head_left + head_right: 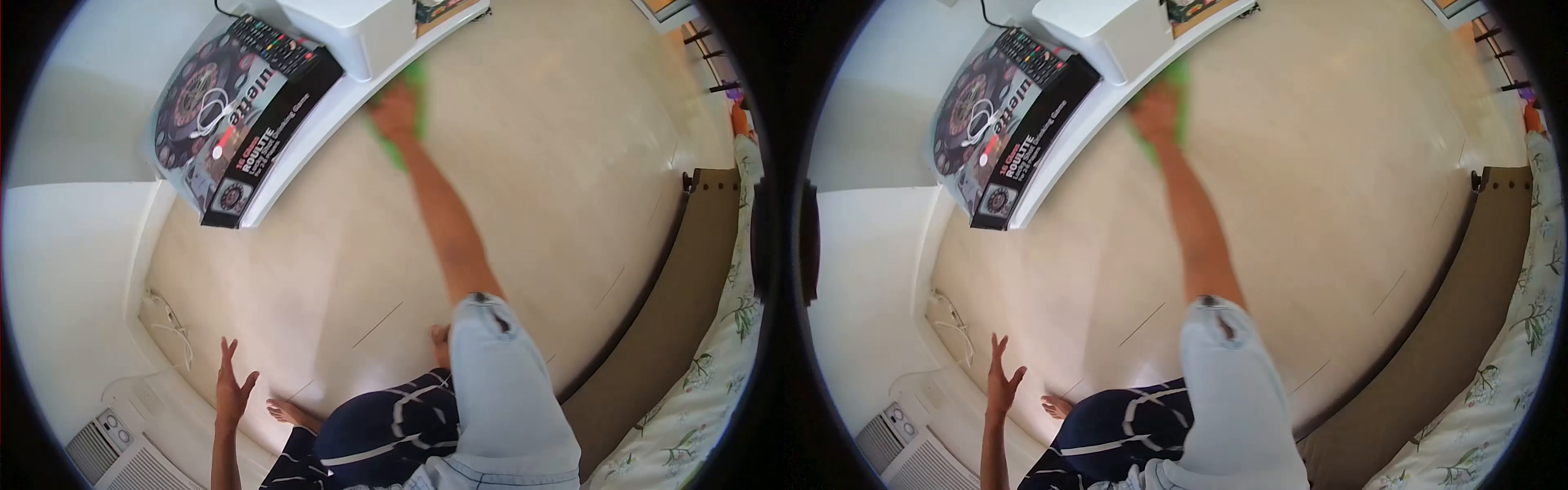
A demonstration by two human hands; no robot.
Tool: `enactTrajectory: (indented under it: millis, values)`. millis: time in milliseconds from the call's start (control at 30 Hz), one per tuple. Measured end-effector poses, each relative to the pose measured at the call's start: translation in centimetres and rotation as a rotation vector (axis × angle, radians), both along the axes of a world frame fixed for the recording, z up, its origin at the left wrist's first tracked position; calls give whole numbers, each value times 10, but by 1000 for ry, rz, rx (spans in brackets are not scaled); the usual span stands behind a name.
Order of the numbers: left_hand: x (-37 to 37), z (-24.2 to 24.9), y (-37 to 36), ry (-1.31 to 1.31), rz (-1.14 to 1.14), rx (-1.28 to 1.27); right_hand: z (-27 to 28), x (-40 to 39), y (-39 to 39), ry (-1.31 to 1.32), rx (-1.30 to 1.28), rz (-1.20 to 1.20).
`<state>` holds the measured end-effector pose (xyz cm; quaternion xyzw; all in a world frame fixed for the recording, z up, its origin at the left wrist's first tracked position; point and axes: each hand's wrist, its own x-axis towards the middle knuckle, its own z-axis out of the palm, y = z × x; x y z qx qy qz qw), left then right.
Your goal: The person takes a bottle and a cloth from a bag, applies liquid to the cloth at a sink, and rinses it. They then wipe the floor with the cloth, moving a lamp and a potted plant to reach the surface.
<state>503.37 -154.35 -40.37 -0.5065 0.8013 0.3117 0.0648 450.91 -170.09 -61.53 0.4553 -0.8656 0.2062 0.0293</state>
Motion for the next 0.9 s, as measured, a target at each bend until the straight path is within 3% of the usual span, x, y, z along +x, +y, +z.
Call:
enactTrajectory:
  millis: [33, 67, 100, 133, 167, 233, 267, 300, 333, 400, 433, 467, 500, 533, 567, 600, 667, 700, 800, 867, 900]
  values:
    - [-3, 1, -2, -71, -71, -14, -2, 48, -25, -198, 223, 268]
    - [-5, 1, -9, -59, -132, -1, -3, 106, -21, -84, -294, 398]
    - [-8, -2, -17, -39, -196, 7, -5, 149, -1, -64, -139, 488]
    - [-9, -4, -25, -19, -271, 19, 29, 166, 33, -47, 352, 883]
    - [-5, -6, -35, -40, -328, -9, 25, 172, 80, -63, -14, 1018]
    - [19, -21, -62, -51, -425, -86, 40, 149, 173, -166, -30, 1052]
    - [33, -30, -76, -38, -458, -126, 49, 125, 221, -302, 35, 951]
    - [42, -33, -89, -51, -466, -121, 44, 97, 272, -286, -42, 796]
    - [45, -37, -102, -65, -478, -117, 53, 75, 328, -149, 53, 555]
    - [46, -40, -127, -76, -559, -152, 34, 58, 450, -109, 9, -165]
    - [39, -38, -138, -59, -598, -165, 45, 67, 497, -137, 125, -392]
    - [31, -36, -148, -35, -649, -177, 18, 99, 552, 129, 148, -676]
    - [19, -34, -158, 10, -694, -184, 3, 193, 626, 40, 317, -972]
    - [7, -31, -164, 49, -684, -209, -17, 258, 662, 133, 375, -953]
    - [2, -28, -163, 99, -608, -144, -23, 328, 681, 15, 488, -991]
    - [1, -29, -162, 115, -628, -135, -15, 395, 684, -59, 385, -964]
    - [7, -33, -160, 137, -621, -153, 55, 462, 659, -369, 243, -877]
    - [5, -28, -150, 120, -582, -116, 49, 462, 672, -395, 259, -898]
    - [18, -37, -132, 70, -633, -92, 12, 361, 690, -39, 211, -1261]
    - [32, -25, -115, -42, -639, -60, 0, 266, 714, -113, 269, -1419]
    - [41, -24, -105, -89, -629, -36, 8, 219, 707, -139, 47, -1412]
